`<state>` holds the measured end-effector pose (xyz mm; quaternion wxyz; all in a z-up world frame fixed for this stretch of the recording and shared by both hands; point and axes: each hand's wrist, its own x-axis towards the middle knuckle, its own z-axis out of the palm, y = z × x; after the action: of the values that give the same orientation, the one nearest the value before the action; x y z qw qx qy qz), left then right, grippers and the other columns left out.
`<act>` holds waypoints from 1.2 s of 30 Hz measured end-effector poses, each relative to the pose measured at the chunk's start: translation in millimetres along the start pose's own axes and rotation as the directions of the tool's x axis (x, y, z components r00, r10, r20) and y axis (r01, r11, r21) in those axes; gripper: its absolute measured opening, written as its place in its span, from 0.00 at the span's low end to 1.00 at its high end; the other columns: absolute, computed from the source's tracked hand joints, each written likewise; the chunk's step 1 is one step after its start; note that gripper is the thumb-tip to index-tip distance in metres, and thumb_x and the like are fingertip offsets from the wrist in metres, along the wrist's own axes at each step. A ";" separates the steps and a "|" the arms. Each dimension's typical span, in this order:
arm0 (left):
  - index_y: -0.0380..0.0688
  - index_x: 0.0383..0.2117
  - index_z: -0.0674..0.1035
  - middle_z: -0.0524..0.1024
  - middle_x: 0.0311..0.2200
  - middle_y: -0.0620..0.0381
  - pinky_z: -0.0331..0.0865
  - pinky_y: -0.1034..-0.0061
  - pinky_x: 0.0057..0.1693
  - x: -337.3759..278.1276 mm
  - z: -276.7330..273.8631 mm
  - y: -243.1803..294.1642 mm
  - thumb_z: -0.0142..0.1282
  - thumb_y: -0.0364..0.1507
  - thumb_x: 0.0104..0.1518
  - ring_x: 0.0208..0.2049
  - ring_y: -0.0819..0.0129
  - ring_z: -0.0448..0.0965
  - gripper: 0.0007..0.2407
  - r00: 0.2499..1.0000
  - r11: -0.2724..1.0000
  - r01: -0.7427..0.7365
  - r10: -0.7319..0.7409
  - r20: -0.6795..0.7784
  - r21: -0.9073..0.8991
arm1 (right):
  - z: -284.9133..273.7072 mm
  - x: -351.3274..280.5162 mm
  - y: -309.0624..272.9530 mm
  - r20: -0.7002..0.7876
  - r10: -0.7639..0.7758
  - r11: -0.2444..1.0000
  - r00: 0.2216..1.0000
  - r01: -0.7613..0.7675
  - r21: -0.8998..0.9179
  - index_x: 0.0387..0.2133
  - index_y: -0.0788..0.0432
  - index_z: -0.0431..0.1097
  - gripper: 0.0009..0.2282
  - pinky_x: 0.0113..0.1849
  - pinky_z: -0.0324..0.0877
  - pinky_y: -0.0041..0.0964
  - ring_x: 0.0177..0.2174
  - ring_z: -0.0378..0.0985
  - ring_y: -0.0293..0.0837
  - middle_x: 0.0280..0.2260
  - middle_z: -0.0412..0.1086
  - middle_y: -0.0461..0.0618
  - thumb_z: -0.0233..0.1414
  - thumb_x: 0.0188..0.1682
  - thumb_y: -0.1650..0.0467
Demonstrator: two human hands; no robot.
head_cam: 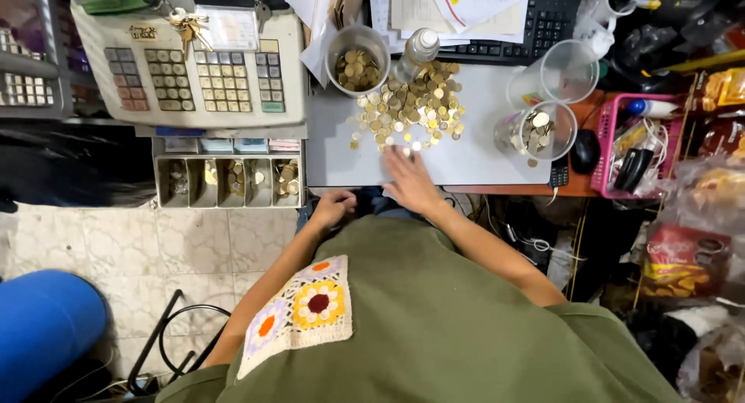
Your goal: Sorting a large pile of coins by denomination and placing them into a cash register drawer
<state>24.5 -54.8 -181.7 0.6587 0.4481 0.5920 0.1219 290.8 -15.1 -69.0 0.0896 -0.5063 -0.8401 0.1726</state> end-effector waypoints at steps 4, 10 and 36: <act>0.37 0.55 0.74 0.80 0.47 0.34 0.80 0.59 0.49 -7.4 6.9 22.4 0.52 0.33 0.66 0.47 0.48 0.84 0.16 0.931 0.798 0.361 -0.337 0.138 -0.482 | 22.5 7.8 -3.3 0.071 -0.068 0.997 0.995 0.066 0.031 0.65 0.63 0.58 0.30 0.63 0.38 0.71 0.68 0.49 0.60 0.69 0.51 0.62 0.51 0.53 0.57; 0.28 0.65 0.62 0.71 0.58 0.30 0.73 0.52 0.60 16.3 35.6 15.4 0.44 0.32 0.70 0.58 0.42 0.74 0.21 0.922 0.608 0.380 -0.308 0.234 -0.697 | 47.2 -8.7 -17.7 0.142 -0.235 0.946 0.962 0.193 0.259 0.61 0.66 0.62 0.26 0.59 0.53 0.72 0.64 0.57 0.64 0.66 0.55 0.63 0.53 0.50 0.65; 0.22 0.47 0.73 0.79 0.43 0.28 0.81 0.64 0.51 27.5 41.4 14.5 0.63 0.33 0.62 0.42 0.49 0.86 0.20 0.922 0.527 0.354 -0.335 0.194 -0.773 | -23.8 16.9 43.9 0.254 0.086 0.996 0.963 -0.081 -0.030 0.70 0.57 0.50 0.30 0.64 0.41 0.68 0.69 0.43 0.60 0.72 0.43 0.55 0.49 0.56 0.60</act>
<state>74.0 -46.0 -193.7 0.8051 -0.0167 0.5443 0.2350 326.5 23.3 -64.1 -0.0317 -0.5156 -0.8243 0.2318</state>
